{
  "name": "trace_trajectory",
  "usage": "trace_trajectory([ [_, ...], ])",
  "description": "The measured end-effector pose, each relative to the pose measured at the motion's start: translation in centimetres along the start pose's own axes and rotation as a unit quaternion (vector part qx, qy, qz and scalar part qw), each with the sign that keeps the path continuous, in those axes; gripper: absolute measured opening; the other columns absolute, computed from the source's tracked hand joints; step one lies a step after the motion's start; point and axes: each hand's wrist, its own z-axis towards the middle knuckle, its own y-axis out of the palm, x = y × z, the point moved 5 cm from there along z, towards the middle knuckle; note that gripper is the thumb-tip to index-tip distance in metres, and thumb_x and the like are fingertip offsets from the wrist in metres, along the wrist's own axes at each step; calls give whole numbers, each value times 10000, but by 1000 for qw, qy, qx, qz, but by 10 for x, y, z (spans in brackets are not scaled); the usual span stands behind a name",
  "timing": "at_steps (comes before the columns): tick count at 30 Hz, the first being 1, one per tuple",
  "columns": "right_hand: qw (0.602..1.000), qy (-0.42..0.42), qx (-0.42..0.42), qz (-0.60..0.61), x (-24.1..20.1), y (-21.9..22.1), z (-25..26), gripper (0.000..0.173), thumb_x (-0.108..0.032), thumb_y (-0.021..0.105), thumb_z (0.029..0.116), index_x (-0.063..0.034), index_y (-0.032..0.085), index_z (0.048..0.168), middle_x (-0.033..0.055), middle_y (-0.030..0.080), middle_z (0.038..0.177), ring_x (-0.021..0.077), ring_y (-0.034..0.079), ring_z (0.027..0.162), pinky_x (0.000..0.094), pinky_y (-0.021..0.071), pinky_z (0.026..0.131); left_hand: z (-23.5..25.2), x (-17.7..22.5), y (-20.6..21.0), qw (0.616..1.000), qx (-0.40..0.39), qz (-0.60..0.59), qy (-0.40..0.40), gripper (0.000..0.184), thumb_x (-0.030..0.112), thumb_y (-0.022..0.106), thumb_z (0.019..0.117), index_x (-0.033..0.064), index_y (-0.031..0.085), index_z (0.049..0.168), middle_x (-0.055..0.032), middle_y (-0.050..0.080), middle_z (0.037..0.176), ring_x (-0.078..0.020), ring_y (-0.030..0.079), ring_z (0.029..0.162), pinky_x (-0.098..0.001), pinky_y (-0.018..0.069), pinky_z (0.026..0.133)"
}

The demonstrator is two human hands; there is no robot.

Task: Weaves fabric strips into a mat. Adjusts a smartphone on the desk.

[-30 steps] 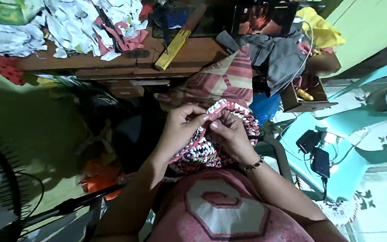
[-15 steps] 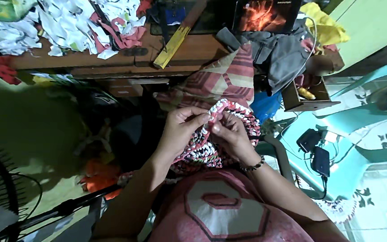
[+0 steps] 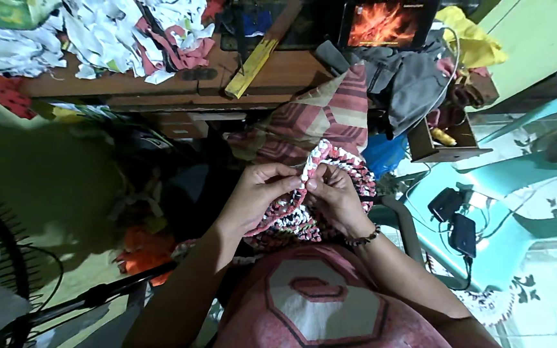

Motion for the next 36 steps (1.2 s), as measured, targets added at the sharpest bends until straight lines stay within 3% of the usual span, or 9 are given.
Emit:
trace_trajectory([
  [4,1000,-2,23,7,-2,1,2,72,-180,694,959,-170,671,892,-40,584,660,16,496,524,186,449,523,-4,12,-2,988,-16,145,42,205,20,764,871,48,743,1073,-38,734,942,-105,692,801,-246,597,697],
  [12,996,10,26,-90,0,6,0,60,-105,724,926,-105,666,909,-33,593,663,19,503,524,184,447,501,-11,19,-6,972,47,197,119,145,3,749,878,46,761,1016,-38,727,1025,-122,704,886,-263,617,754],
  [14,996,5,19,-83,0,5,1,33,-96,705,939,-102,678,921,-24,607,670,20,506,525,187,449,504,-11,19,-7,978,31,180,103,147,0,703,917,40,773,1040,-43,723,1060,-124,700,931,-265,614,799],
  [18,998,1,-7,-55,3,3,0,60,-125,708,937,-117,668,893,-30,586,654,24,515,535,193,464,526,-9,4,-8,999,32,10,-8,137,-18,664,937,26,756,1029,-72,729,942,-105,666,756,-248,579,677],
  [20,999,3,-13,-33,4,2,0,85,-149,717,935,-136,660,873,-35,580,656,23,518,541,193,469,536,-9,-1,-6,998,23,-49,-45,147,-6,657,942,35,737,1059,-89,717,938,-119,670,751,-266,591,689],
  [25,1000,-7,9,14,3,1,2,53,-192,642,985,-176,652,934,-61,524,620,23,487,530,200,442,539,-12,12,-8,994,-1,105,-8,197,6,755,875,39,747,1069,-52,731,927,-109,683,754,-248,595,678],
  [29,997,-14,-7,-69,2,4,0,153,-204,743,925,-126,641,1008,-49,570,668,20,511,550,193,461,532,-15,16,-9,987,32,153,37,182,-4,776,850,40,749,1025,-45,729,899,-122,695,763,-257,607,670],
  [32,994,-2,7,-111,3,7,-1,80,-129,727,926,-92,661,952,-40,602,660,19,523,542,193,465,533,-17,16,-8,983,51,171,45,216,-16,806,811,49,736,1006,-37,725,872,-114,694,754,-245,602,668],
  [36,999,19,-16,-30,7,5,0,71,-161,701,947,-116,670,902,-35,582,641,19,508,529,187,453,528,-15,10,-9,991,13,130,19,160,19,781,855,40,738,1008,-46,732,906,-118,701,802,-263,609,719],
])
